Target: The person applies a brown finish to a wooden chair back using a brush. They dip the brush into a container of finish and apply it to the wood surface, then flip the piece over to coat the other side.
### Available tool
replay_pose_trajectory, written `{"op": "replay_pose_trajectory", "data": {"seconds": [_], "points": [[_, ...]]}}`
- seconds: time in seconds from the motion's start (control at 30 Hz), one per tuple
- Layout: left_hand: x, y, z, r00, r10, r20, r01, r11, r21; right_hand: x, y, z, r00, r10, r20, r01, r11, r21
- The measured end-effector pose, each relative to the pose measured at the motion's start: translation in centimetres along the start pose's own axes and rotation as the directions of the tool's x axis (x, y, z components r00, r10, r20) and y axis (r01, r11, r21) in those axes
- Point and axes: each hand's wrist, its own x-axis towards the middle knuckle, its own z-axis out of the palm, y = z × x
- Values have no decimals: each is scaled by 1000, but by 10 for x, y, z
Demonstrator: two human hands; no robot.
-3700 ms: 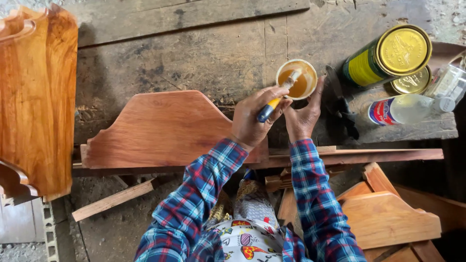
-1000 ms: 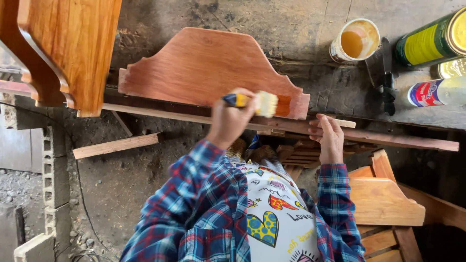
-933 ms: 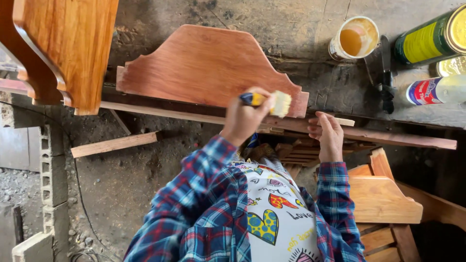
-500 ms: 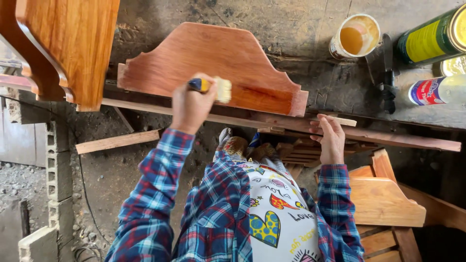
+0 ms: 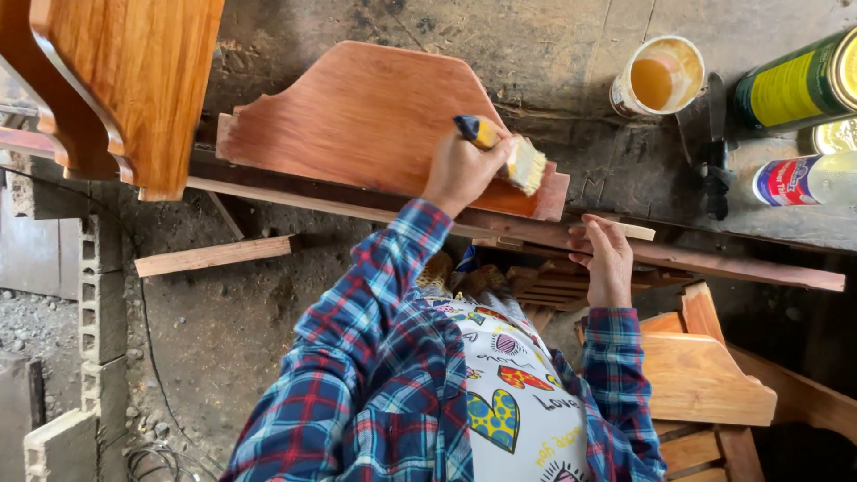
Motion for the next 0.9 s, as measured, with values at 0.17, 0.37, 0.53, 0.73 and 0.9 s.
{"op": "replay_pose_trajectory", "data": {"seconds": [0.17, 0.37, 0.53, 0.73, 0.9], "points": [[18, -29, -73, 998, -41, -42, 46, 990, 132, 7, 10, -6, 999, 40, 12, -40, 999, 28], [39, -8, -140, 961, 90, -263, 68, 842, 534, 8, 9, -6, 999, 43, 27, -44, 998, 43], [23, 13, -83, 990, 93, -109, -66, 972, 227, 9, 19, -8, 998, 55, 31, -57, 998, 42], [17, 15, -29, 997, 3, 78, -9, 997, 73, 2, 11, -6, 1000, 20, 4, -20, 999, 36], [57, 3, -92, 989, 59, 136, -71, 994, 86, -10, -5, 0, 990, 144, -4, -143, 989, 43]]}}
